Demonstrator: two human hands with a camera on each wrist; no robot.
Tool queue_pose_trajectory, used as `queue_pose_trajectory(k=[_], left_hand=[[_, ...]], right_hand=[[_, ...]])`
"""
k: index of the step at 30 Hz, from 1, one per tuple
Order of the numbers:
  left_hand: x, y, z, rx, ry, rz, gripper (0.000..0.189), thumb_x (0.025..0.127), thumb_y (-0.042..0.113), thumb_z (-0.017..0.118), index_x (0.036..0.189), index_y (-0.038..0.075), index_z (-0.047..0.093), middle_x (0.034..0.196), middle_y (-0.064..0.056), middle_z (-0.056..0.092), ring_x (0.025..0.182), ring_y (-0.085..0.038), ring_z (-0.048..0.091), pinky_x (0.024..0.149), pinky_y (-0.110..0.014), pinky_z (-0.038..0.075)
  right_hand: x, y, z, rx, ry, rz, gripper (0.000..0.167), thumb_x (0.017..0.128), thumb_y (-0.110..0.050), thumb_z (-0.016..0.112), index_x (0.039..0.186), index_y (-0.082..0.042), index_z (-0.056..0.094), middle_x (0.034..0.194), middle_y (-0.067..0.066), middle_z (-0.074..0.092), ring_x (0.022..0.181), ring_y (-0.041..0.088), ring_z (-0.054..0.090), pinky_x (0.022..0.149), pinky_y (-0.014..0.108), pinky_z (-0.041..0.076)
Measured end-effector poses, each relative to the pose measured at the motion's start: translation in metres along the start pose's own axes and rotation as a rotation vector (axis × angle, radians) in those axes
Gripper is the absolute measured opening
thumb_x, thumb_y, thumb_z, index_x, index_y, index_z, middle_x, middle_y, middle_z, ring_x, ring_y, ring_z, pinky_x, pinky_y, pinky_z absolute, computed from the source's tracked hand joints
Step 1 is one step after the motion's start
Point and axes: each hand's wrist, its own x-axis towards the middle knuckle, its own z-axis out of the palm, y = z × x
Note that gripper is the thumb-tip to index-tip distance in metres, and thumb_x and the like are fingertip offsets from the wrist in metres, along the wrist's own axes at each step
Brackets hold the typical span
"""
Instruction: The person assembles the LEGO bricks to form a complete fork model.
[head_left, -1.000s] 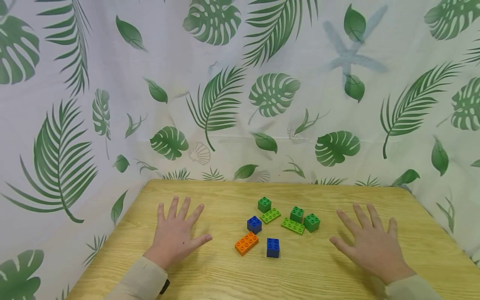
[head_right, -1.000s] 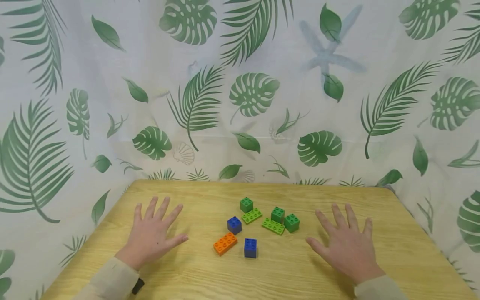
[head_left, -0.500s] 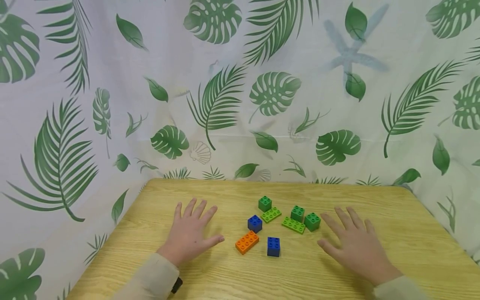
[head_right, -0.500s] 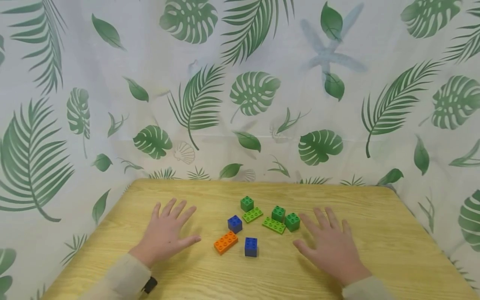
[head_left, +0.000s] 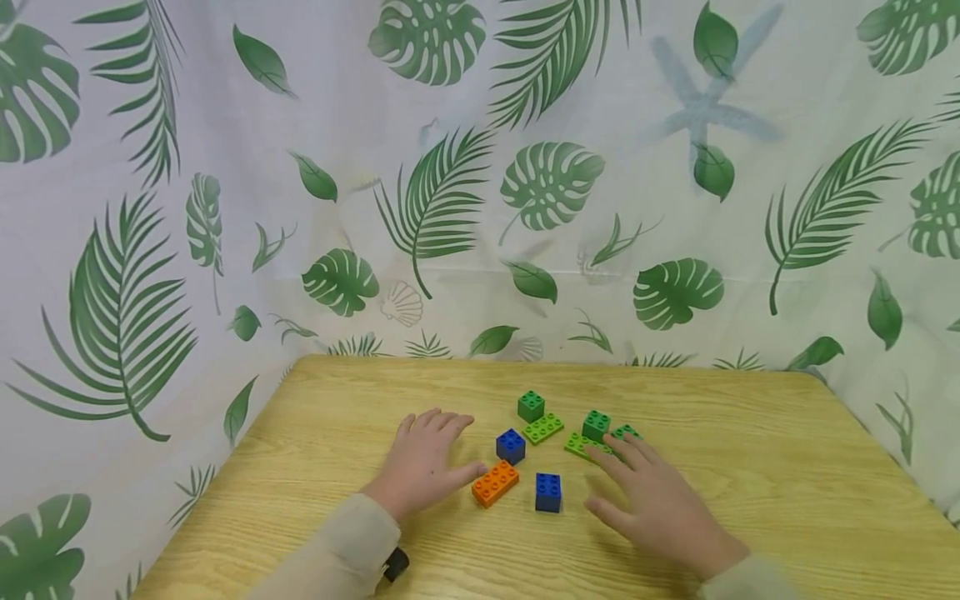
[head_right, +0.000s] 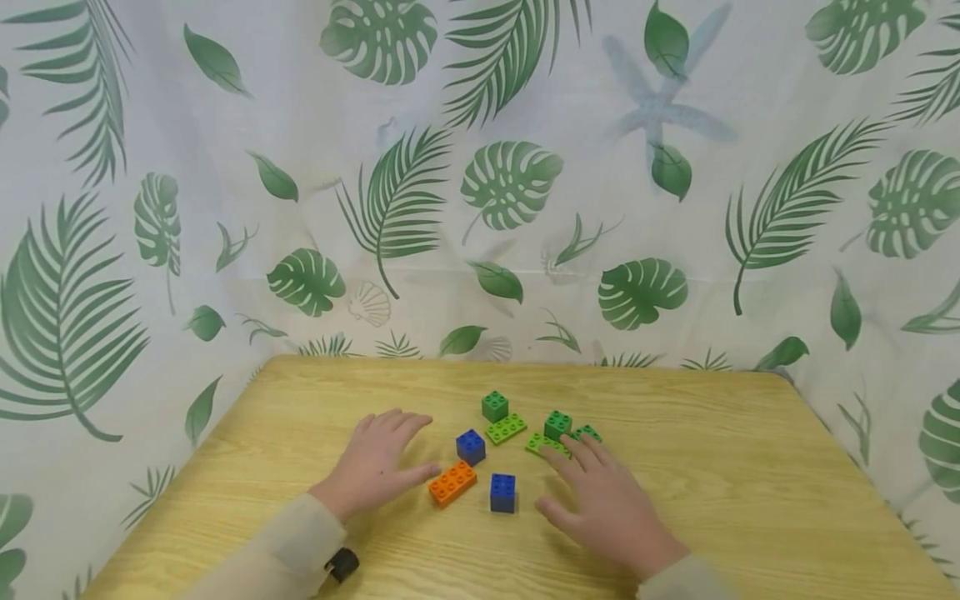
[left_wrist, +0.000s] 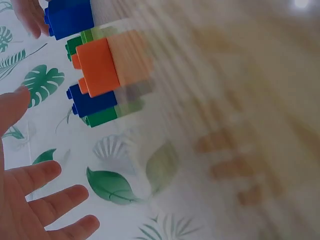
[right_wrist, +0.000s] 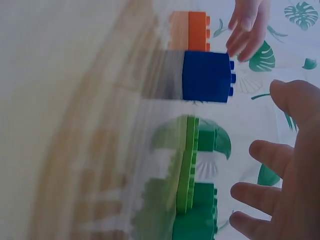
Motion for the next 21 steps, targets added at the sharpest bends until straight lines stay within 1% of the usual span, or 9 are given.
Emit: queue_pose_trajectory(k=[2, 3, 6, 8, 11, 15, 18, 21], left_hand=[[0.005, 0.005, 0.002, -0.063, -0.021, -0.012, 0.074, 0.093, 0.066, 0.058, 0.15, 0.019, 0.05, 0.147, -0.004, 0.052, 0.139, -0.033, 0.042, 0.113, -0.06, 0.028], [0.008, 0.007, 0.003, -0.11, -0.037, -0.021, 0.072, 0.093, 0.063, 0.06, 0.149, 0.018, 0.05, 0.148, -0.004, 0.052, 0.138, -0.032, 0.043, 0.113, -0.057, 0.03], [0.016, 0.013, 0.008, -0.285, -0.081, -0.061, 0.069, 0.093, 0.052, 0.067, 0.149, 0.016, 0.05, 0.147, -0.005, 0.052, 0.136, -0.029, 0.047, 0.11, -0.052, 0.037], [0.021, 0.016, 0.013, -0.404, -0.11, -0.092, 0.067, 0.093, 0.045, 0.071, 0.149, 0.015, 0.049, 0.147, -0.006, 0.053, 0.133, -0.029, 0.049, 0.107, -0.051, 0.04], [0.027, 0.019, 0.02, -0.534, -0.139, -0.141, 0.066, 0.093, 0.038, 0.074, 0.149, 0.014, 0.049, 0.145, -0.006, 0.054, 0.131, -0.029, 0.052, 0.105, -0.051, 0.043], [0.034, 0.023, 0.026, -0.629, -0.158, -0.196, 0.064, 0.092, 0.032, 0.076, 0.148, 0.013, 0.05, 0.141, -0.007, 0.056, 0.128, -0.029, 0.053, 0.105, -0.051, 0.044], [0.04, 0.026, 0.029, -0.67, -0.164, -0.218, 0.063, 0.091, 0.032, 0.077, 0.146, 0.013, 0.052, 0.137, -0.007, 0.058, 0.123, -0.027, 0.056, 0.103, -0.05, 0.045], [0.045, 0.028, 0.032, -0.705, -0.17, -0.241, 0.062, 0.091, 0.031, 0.078, 0.144, 0.012, 0.052, 0.133, -0.007, 0.06, 0.117, -0.026, 0.058, 0.101, -0.049, 0.047]], right_hand=[[0.001, -0.006, 0.003, 0.041, -0.019, -0.003, 0.067, 0.097, -0.058, 0.058, 0.15, -0.018, 0.051, 0.152, 0.016, 0.046, 0.141, 0.045, 0.035, 0.106, 0.067, 0.034], [0.003, -0.009, 0.004, 0.066, -0.028, -0.001, 0.066, 0.098, -0.059, 0.057, 0.15, -0.019, 0.051, 0.151, 0.015, 0.047, 0.141, 0.044, 0.037, 0.106, 0.067, 0.033], [0.007, -0.017, 0.008, 0.148, -0.064, 0.022, 0.067, 0.097, -0.062, 0.056, 0.15, -0.021, 0.052, 0.149, 0.011, 0.05, 0.138, 0.041, 0.042, 0.105, 0.066, 0.035], [0.009, -0.02, 0.011, 0.199, -0.1, 0.047, 0.067, 0.097, -0.063, 0.055, 0.15, -0.023, 0.051, 0.148, 0.008, 0.051, 0.136, 0.037, 0.045, 0.105, 0.064, 0.037], [0.013, -0.024, 0.015, 0.274, -0.166, 0.078, 0.067, 0.096, -0.063, 0.056, 0.15, -0.024, 0.05, 0.148, 0.003, 0.051, 0.135, 0.033, 0.047, 0.106, 0.062, 0.037], [0.017, -0.028, 0.019, 0.343, -0.217, 0.114, 0.065, 0.096, -0.059, 0.06, 0.15, -0.024, 0.051, 0.148, -0.001, 0.051, 0.137, 0.031, 0.046, 0.108, 0.059, 0.036], [0.019, -0.03, 0.019, 0.383, -0.218, 0.132, 0.064, 0.096, -0.056, 0.063, 0.15, -0.023, 0.051, 0.149, -0.001, 0.051, 0.138, 0.029, 0.046, 0.109, 0.057, 0.036], [0.02, -0.031, 0.021, 0.421, -0.211, 0.119, 0.063, 0.096, -0.049, 0.066, 0.149, -0.019, 0.051, 0.148, 0.001, 0.051, 0.137, 0.027, 0.046, 0.109, 0.055, 0.037]])
